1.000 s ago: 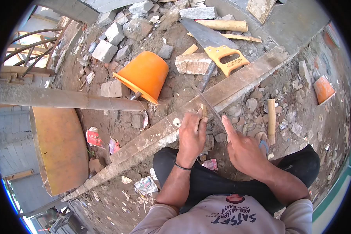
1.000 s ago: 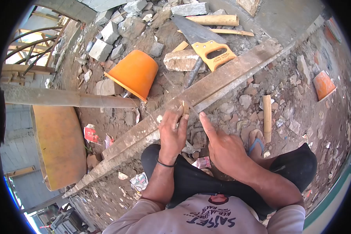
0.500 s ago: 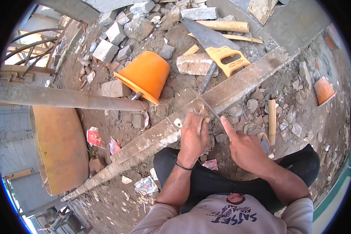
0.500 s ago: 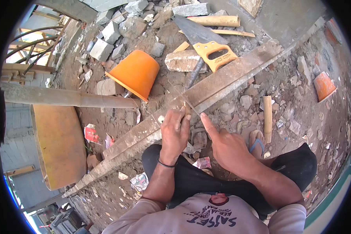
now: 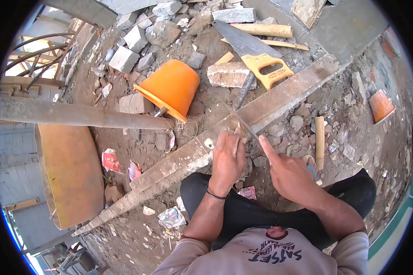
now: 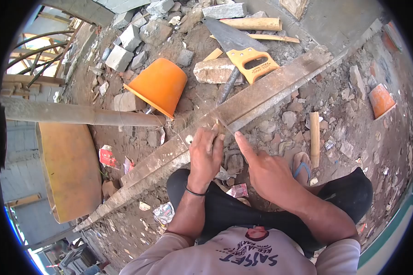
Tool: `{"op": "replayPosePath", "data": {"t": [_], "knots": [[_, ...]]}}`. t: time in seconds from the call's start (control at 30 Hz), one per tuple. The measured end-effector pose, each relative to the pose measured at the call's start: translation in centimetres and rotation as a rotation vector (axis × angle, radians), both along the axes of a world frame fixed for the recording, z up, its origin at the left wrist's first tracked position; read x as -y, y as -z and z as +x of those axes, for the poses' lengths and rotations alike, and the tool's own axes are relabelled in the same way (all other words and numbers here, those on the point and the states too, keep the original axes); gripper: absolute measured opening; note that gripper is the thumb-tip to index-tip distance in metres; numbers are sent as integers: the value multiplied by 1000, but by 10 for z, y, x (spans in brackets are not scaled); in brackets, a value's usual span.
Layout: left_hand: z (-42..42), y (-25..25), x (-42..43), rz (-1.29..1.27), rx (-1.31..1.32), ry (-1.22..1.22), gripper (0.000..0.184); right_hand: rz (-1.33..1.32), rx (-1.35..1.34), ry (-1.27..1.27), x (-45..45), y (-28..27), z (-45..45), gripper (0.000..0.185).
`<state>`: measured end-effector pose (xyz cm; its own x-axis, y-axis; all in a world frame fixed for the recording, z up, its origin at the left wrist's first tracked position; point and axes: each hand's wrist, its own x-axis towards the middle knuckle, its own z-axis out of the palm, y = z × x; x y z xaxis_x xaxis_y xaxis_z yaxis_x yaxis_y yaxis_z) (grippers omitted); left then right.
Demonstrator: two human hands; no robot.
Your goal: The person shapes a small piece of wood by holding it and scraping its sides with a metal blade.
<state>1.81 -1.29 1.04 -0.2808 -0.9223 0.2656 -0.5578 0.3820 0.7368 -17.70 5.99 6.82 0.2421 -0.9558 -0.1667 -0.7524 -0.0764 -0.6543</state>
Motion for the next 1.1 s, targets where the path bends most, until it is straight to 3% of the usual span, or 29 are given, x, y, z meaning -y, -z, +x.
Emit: {"op": "replayPosePath", "data": {"t": [0.07, 0.27, 0.37, 0.43, 0.47, 0.53, 0.67, 0.73, 0.77, 0.83, 0.97, 1.03, 1.1], "knots": [[-1, 0, 2, -9, -18, 8, 21, 114, -15, -19, 2, -2, -3, 81], [1, 1, 0, 27, -26, -4, 23, -136, 48, 60, -2, -1, 2, 79], [-2, 2, 5, 2, -33, 3, 23, 85, -92, -55, 2, -4, -1, 79], [2, 2, -3, 19, -20, -4, 23, -169, 11, 44, -4, -5, 5, 79], [1, 1, -2, 18, -24, -5, 23, -169, 13, 41, -3, -4, 5, 79], [0, 0, 0, 8, -30, 1, 23, 43, -74, -32, -1, -5, 1, 80], [-2, -3, 4, 16, -22, -12, 23, 100, -7, -27, -5, -2, 0, 81], [0, 0, 0, 2, -33, 1, 23, -199, 22, 40, -5, -4, 4, 81], [1, 2, -1, -1, -32, 3, 23, -201, 22, 41, -4, -4, 3, 81], [1, 3, 1, 7, -39, -13, 23, 138, -44, -46, 0, -1, -3, 81], [1, 1, -4, 25, -20, -18, 22, 72, 27, 12, -5, -5, 2, 81], [-1, -3, 0, 34, -20, -17, 21, -100, 59, 43, -2, -2, 2, 80], [1, 1, 0, 7, -17, -5, 21, 36, 32, -1, 3, -7, -4, 80]]}}
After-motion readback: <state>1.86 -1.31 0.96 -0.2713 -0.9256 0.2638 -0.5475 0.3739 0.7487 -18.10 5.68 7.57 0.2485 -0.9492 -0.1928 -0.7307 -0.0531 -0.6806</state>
